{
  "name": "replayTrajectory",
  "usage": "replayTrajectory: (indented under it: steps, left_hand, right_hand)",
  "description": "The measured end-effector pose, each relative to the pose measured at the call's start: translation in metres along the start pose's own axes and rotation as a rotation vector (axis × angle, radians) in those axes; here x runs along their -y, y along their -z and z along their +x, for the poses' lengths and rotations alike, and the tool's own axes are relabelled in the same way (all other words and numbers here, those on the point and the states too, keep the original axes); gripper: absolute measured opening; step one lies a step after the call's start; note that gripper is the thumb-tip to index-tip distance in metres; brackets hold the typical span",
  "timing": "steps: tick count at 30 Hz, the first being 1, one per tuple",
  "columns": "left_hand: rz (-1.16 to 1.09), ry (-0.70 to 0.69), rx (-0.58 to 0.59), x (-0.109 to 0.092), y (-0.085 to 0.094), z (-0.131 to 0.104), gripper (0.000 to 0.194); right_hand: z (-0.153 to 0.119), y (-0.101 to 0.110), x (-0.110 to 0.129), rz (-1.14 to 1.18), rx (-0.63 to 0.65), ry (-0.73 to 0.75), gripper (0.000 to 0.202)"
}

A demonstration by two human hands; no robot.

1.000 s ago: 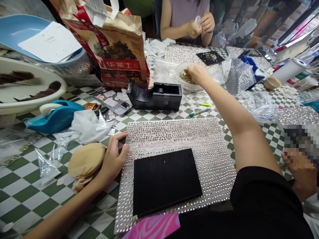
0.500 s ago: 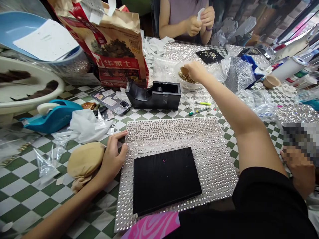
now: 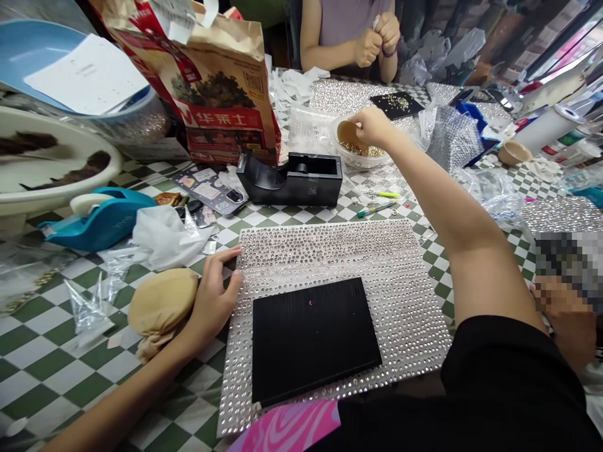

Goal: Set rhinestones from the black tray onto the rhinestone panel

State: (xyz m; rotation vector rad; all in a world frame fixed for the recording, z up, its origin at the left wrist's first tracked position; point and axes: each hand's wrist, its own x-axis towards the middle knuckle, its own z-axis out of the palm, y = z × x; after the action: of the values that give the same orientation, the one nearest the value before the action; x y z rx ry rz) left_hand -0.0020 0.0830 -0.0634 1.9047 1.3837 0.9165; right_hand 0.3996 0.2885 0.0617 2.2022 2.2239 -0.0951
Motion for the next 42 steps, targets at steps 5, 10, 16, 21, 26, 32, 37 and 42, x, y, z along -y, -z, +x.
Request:
replayTrajectory:
  steps: [5,10,16,21,26,32,37,42]
  left_hand:
    - [0.006,-0.007,-0.003,0.001,0.0,0.0,0.026]
    - [0.008,-0.007,0.001,0.001,-0.001,0.0,0.026]
    - [0.009,0.0,-0.004,0.0,-0.001,0.0,0.026]
    - [0.014,-0.005,-0.001,0.002,-0.001,0.0,0.026]
    - [0.02,-0.02,-0.007,0.004,-0.001,-0.001,0.027]
    - [0.027,-0.035,-0.014,0.004,-0.002,0.0,0.028]
    - [0.022,-0.038,-0.018,0.005,-0.001,-0.001,0.028]
    - [0.028,-0.042,-0.009,0.004,-0.001,-0.001,0.029]
  right_hand:
    - [-0.007,0.01,0.004,0.038,-0.007,0.0,0.033]
    - [-0.006,0.001,-0.003,0.133,-0.04,-0.069,0.033]
    - [-0.005,-0.01,-0.021,0.223,-0.068,-0.122,0.032]
    - [0.001,-0.004,-0.03,0.243,-0.018,-0.136,0.029]
    - [0.005,-0.013,-0.028,0.281,-0.103,-0.161,0.037]
    - [0.008,-0.017,-0.044,0.374,-0.042,-0.17,0.032]
    - [0.014,-0.021,-0.05,0.409,-0.032,-0.181,0.031]
    - [0.018,-0.03,-0.049,0.379,-0.058,-0.241,0.029]
